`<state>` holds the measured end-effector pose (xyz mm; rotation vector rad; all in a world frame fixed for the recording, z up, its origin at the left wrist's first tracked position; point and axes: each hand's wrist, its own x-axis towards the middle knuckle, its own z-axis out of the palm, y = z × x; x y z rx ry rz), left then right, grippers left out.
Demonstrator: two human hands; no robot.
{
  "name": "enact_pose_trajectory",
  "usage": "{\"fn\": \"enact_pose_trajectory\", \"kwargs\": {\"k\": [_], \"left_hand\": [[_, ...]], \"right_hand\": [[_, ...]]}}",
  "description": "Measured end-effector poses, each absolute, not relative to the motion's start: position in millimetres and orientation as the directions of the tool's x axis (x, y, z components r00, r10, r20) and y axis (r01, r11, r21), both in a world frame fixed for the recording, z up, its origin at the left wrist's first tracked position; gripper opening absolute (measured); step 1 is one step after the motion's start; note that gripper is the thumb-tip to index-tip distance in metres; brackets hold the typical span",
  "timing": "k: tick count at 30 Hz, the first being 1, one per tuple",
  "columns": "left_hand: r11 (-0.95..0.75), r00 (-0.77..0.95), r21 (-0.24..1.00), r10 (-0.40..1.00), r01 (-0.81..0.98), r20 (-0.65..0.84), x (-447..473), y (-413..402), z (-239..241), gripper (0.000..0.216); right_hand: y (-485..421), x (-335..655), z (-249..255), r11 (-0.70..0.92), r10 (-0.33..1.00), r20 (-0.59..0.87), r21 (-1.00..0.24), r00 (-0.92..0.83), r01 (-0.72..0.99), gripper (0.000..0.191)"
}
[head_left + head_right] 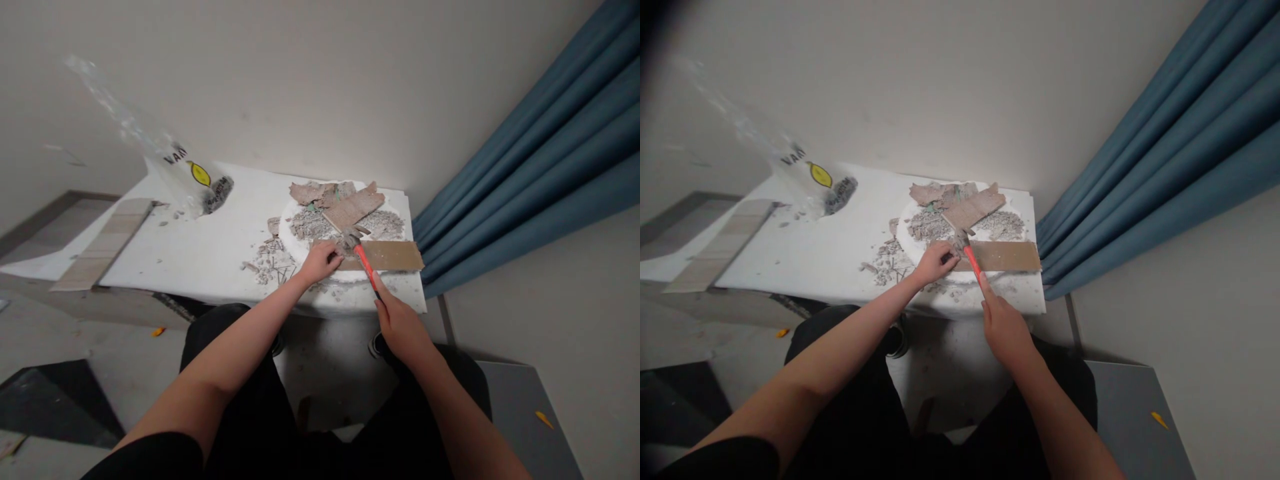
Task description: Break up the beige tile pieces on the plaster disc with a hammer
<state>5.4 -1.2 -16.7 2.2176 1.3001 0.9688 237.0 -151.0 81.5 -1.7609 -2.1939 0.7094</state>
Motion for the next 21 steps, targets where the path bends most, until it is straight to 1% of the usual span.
{"fn": "enact_pose_trajectory", "kwargs": {"k": [1, 4, 5, 8, 11, 14, 17, 19, 21], "left_hand": [[-0.481, 0.316, 0.659, 0.877, 0.579, 0.362, 4.2, -0.5, -17.0, 0.010], [-0.397, 0.220, 0.777, 0.918, 0.489, 0.331, -0.1, 2.4, -18.8, 0.036], [-0.364, 0.185, 0.818, 0.931, 0.445, 0.314, -1.2, 3.5, -19.6, 0.041], [-0.307, 0.127, 0.899, 0.951, 0.313, 0.281, -1.9, 6.1, -21.5, 0.043], [-0.311, 0.122, 0.911, 0.950, 0.271, 0.288, -1.1, 7.9, -19.2, 0.040], [-0.305, 0.075, 0.890, 0.952, 0.338, 0.298, -8.5, 12.7, -10.3, 0.039], [-0.203, -0.058, 0.845, 0.962, 0.495, 0.265, -31.7, 19.9, 1.5, 0.033], [-0.092, -0.126, 0.761, 0.967, 0.642, 0.223, -53.5, 21.6, 7.5, 0.031], [0.025, -0.160, 0.619, 0.973, 0.785, 0.164, -75.2, 17.9, 10.7, 0.033]], "right_hand": [[-150.9, 236.6, 80.3, 0.159, 0.965, -0.101, -0.504, -0.241, 0.849, 0.065], [-150.2, 234.0, 76.9, 0.163, 0.956, -0.146, -0.455, -0.254, 0.875, 0.066], [-150.0, 232.8, 76.2, 0.164, 0.949, -0.173, -0.438, -0.262, 0.884, 0.066], [-149.9, 229.4, 76.2, 0.160, 0.944, -0.196, -0.429, -0.265, 0.889, 0.066], [-150.1, 227.5, 76.7, 0.149, 0.953, -0.178, -0.431, -0.245, 0.890, 0.066], [-149.0, 227.7, 75.6, 0.148, 0.940, -0.224, -0.414, -0.258, 0.898, 0.066], [-146.0, 232.9, 75.4, 0.124, 0.948, -0.214, -0.437, -0.237, 0.891, 0.066], [-142.8, 239.9, 75.9, 0.095, 0.969, -0.162, -0.457, -0.187, 0.884, 0.066], [-138.7, 248.2, 75.8, 0.078, 0.981, -0.119, -0.470, -0.151, 0.879, 0.065]]}}
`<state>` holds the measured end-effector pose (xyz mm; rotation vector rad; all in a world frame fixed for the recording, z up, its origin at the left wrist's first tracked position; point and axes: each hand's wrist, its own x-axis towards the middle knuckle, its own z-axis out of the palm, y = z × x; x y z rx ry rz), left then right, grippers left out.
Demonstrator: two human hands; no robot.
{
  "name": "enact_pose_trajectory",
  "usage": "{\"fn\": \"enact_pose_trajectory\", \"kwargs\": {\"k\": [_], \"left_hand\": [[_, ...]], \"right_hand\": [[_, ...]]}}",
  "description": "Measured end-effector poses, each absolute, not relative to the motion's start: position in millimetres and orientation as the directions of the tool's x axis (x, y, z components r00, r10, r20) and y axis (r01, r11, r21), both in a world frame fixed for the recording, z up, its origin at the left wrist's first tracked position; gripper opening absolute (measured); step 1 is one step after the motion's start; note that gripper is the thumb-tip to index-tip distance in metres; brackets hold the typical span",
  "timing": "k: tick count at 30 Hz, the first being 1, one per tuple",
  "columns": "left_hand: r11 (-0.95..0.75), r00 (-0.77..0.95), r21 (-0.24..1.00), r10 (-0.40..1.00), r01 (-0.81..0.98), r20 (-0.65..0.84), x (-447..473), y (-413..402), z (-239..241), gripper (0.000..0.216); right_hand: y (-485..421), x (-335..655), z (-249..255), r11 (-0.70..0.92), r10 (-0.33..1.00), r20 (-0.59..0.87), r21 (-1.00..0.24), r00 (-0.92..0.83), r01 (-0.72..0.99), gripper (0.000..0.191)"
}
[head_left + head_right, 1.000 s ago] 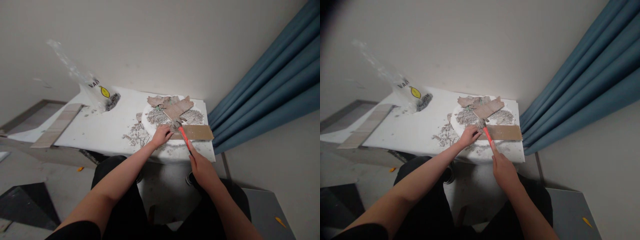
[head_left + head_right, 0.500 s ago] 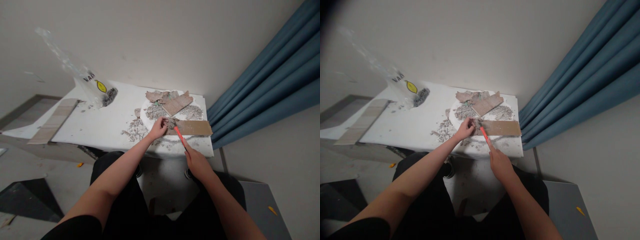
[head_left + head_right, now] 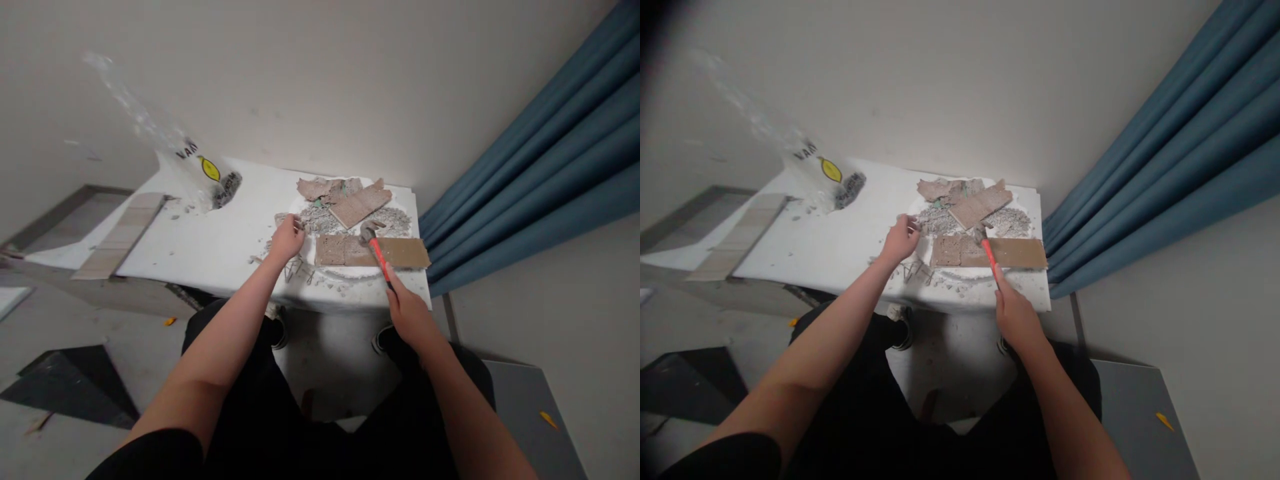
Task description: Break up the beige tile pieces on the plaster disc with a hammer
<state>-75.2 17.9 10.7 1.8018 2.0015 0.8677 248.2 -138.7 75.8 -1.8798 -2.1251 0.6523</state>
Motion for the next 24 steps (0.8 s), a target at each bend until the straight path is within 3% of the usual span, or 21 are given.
{"fn": "enact_pose_trajectory", "kwargs": {"k": [6, 11, 14, 18, 21, 24], "left_hand": [[0.172, -0.137, 0.287, 0.981, 0.943, -0.138, -105.9, -11.8, 7.7, 0.011], [0.157, -0.103, 0.140, 0.938, 0.978, -0.332, -94.8, -27.3, -9.8, 0.022], [0.113, -0.073, 0.131, 0.958, 0.985, -0.277, -86.4, -30.5, -24.3, 0.027], [0.076, -0.038, 0.241, 0.986, 0.967, -0.160, -80.1, -28.8, -38.9, 0.018], [0.124, -0.081, 0.296, 0.985, 0.947, -0.154, -82.1, -24.2, -41.0, 0.007], [0.236, -0.195, 0.323, 0.968, 0.916, -0.157, -96.3, -17.8, -32.4, 0.014]], "right_hand": [[-129.1, 259.6, 73.4, 0.033, 0.984, -0.146, -0.411, -0.101, 0.911, 0.065], [-128.6, 254.8, 74.8, 0.036, 0.980, -0.168, -0.383, -0.108, 0.923, 0.066], [-128.1, 254.2, 74.4, 0.026, 0.977, -0.186, -0.382, -0.105, 0.924, 0.066], [-127.7, 256.1, 71.8, 0.025, 0.980, -0.168, -0.407, -0.102, 0.913, 0.067], [-127.3, 258.0, 69.8, 0.040, 0.982, -0.149, -0.433, -0.115, 0.901, 0.068], [-126.5, 259.6, 67.8, 0.050, 0.981, -0.146, -0.452, -0.129, 0.891, 0.069]]}}
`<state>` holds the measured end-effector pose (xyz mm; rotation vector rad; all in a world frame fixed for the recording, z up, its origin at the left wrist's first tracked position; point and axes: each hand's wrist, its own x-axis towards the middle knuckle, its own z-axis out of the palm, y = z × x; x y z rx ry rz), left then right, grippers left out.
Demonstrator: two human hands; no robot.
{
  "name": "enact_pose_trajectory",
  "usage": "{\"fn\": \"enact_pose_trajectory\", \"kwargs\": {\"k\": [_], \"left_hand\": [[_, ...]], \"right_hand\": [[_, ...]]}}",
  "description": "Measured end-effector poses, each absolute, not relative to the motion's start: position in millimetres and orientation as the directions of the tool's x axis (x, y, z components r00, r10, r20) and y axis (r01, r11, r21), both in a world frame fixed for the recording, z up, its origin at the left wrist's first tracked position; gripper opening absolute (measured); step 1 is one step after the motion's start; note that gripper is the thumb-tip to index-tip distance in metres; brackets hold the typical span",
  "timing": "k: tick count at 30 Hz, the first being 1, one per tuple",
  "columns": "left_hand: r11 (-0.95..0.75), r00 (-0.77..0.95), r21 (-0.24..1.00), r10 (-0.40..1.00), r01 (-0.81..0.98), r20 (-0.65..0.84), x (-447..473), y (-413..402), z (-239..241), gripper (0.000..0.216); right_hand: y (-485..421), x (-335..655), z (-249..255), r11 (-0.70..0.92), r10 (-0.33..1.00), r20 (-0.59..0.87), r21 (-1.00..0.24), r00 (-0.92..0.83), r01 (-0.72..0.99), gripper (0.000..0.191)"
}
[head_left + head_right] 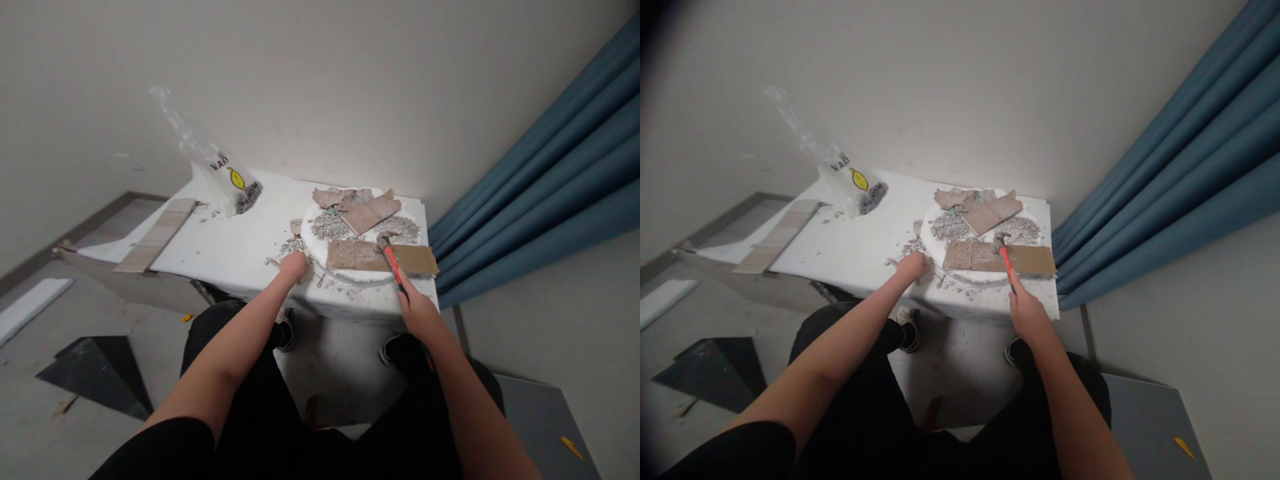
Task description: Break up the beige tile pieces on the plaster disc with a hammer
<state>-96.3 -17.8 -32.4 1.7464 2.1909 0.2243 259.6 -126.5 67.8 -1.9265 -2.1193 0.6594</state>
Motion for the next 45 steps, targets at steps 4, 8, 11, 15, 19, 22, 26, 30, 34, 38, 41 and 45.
{"fn": "enact_pose_trajectory", "kwargs": {"k": [4, 8, 11, 15, 19, 22, 26, 30, 34, 38, 41, 45], "left_hand": [[0.234, -0.275, 0.452, 0.961, 0.861, 0.026, -116.4, -9.7, -9.4, 0.018], [-0.012, -0.137, 0.708, 0.979, 0.707, 0.153, -88.6, -4.3, 12.6, 0.018], [-0.135, 0.044, 0.826, 0.990, 0.548, 0.133, -41.9, -1.2, 21.6, 0.019], [-0.178, 0.125, 0.873, 0.983, 0.455, 0.135, 4.2, 3.8, 22.1, 0.011], [-0.207, 0.157, 0.879, 0.976, 0.430, 0.153, 15.1, 5.7, 14.5, 0.012], [-0.210, 0.159, 0.869, 0.975, 0.448, 0.153, 14.3, 4.8, 9.3, 0.013], [-0.208, 0.169, 0.861, 0.975, 0.464, 0.144, 14.4, 4.4, 7.4, 0.013], [-0.193, 0.171, 0.859, 0.977, 0.475, 0.125, 15.9, 3.9, 8.7, 0.014], [-0.210, 0.160, 0.846, 0.976, 0.490, 0.150, 16.3, 2.6, 9.3, 0.016], [-0.233, 0.164, 0.825, 0.971, 0.516, 0.171, 15.7, 2.0, 9.3, 0.015], [-0.268, 0.192, 0.805, 0.962, 0.529, 0.194, 15.2, 1.4, 8.2, 0.015], [-0.298, 0.203, 0.798, 0.953, 0.523, 0.223, 16.0, -0.7, 3.5, 0.011]], "right_hand": [[-125.3, 259.9, 66.1, 0.045, 0.977, -0.163, -0.464, -0.136, 0.885, 0.069], [-125.7, 258.4, 67.3, 0.035, 0.977, -0.173, -0.459, -0.128, 0.888, 0.069], [-126.3, 257.9, 68.7, 0.028, 0.977, -0.175, -0.464, -0.123, 0.886, 0.069], [-126.7, 258.5, 70.7, 0.033, 0.977, -0.174, -0.455, -0.125, 0.890, 0.067], [-126.4, 258.4, 73.2, 0.027, 0.975, -0.189, -0.432, -0.119, 0.902, 0.067], [-126.1, 258.6, 73.0, 0.025, 0.974, -0.190, -0.438, -0.120, 0.898, 0.067], [-125.7, 259.9, 70.6, 0.028, 0.972, -0.198, -0.442, -0.128, 0.897, 0.067], [-125.6, 260.7, 69.6, 0.036, 0.970, -0.201, -0.439, -0.137, 0.898, 0.067], [-126.1, 260.3, 70.5, 0.034, 0.970, -0.202, -0.445, -0.138, 0.895, 0.067], [-125.6, 259.3, 71.3, 0.031, 0.969, -0.206, -0.441, -0.135, 0.897, 0.067], [-124.7, 259.0, 71.6, 0.025, 0.969, -0.210, -0.436, -0.129, 0.900, 0.066], [-128.2, 258.2, 75.6, 0.037, 0.974, -0.180, -0.476, -0.139, 0.879, 0.065]]}}
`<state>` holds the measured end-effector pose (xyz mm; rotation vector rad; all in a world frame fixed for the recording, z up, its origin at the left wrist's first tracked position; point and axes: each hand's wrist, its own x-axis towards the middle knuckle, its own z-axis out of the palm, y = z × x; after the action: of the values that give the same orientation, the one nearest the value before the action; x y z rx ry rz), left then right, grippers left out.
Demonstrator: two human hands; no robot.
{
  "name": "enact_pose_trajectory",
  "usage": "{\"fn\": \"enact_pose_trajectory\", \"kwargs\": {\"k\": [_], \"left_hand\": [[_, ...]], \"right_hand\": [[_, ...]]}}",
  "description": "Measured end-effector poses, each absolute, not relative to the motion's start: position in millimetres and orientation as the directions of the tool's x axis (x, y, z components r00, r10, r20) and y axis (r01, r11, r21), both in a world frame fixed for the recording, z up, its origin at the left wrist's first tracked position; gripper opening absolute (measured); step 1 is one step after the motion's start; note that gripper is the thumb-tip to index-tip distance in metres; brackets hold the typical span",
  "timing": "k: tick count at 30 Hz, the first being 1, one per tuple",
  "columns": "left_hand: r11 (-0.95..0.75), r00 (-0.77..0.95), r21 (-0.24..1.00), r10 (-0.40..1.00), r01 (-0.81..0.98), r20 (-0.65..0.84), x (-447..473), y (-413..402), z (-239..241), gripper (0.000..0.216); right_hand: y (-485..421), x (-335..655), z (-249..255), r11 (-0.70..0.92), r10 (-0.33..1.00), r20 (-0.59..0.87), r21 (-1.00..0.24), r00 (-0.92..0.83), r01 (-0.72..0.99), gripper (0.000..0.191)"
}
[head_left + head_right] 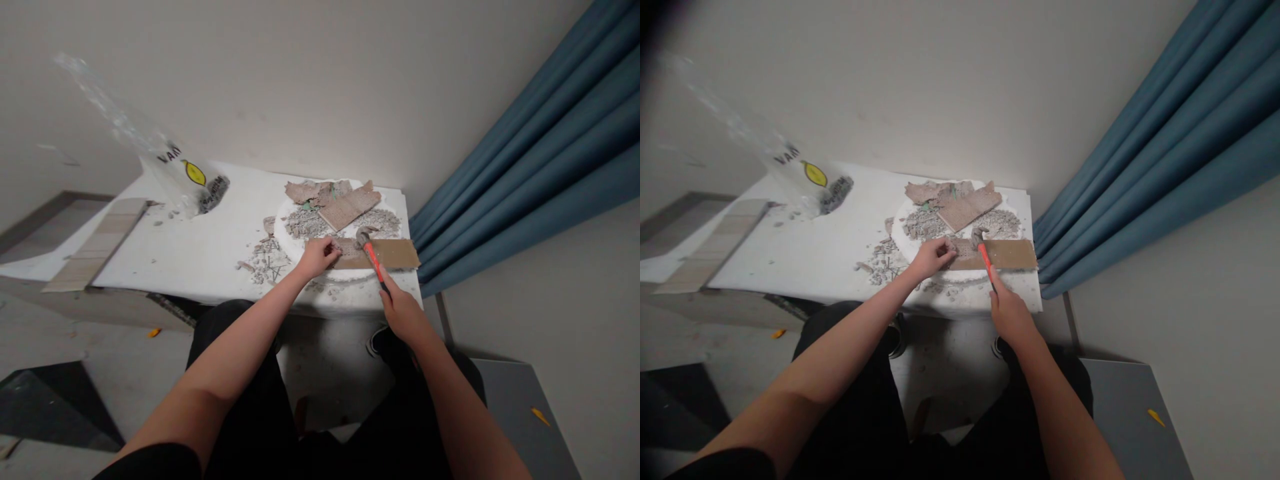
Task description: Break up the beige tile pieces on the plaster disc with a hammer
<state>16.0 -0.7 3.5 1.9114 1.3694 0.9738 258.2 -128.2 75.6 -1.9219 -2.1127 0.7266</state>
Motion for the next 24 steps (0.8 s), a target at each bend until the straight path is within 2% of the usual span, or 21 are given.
{"fn": "enact_pose_trajectory", "kwargs": {"k": [2, 6, 10, 17, 24], "left_hand": [[-0.295, 0.187, 0.816, 0.955, 0.497, 0.232, 17.1, -2.2, 0.2, 0.010], [-0.294, 0.153, 0.853, 0.956, 0.431, 0.252, 18.9, -4.7, -6.1, 0.030], [-0.308, 0.128, 0.848, 0.951, 0.431, 0.280, 19.6, -6.3, -10.6, 0.039], [-0.332, 0.131, 0.842, 0.943, 0.425, 0.306, 20.6, -7.2, -15.1, 0.041], [-0.364, 0.128, 0.846, 0.931, 0.389, 0.342, 21.5, -6.6, -19.5, 0.039]], "right_hand": [[-133.1, 256.6, 80.3, 0.063, 0.979, -0.133, -0.517, -0.153, 0.854, 0.064], [-144.6, 248.5, 89.9, 0.150, 0.979, -0.026, -0.582, -0.202, 0.799, 0.063], [-150.7, 238.2, 92.1, 0.170, 0.961, -0.089, -0.559, -0.262, 0.812, 0.063], [-153.0, 233.3, 91.0, 0.179, 0.961, -0.103, -0.472, -0.256, 0.863, 0.063], [-153.9, 235.3, 87.7, 0.207, 0.958, -0.076, -0.481, -0.276, 0.852, 0.063]]}}
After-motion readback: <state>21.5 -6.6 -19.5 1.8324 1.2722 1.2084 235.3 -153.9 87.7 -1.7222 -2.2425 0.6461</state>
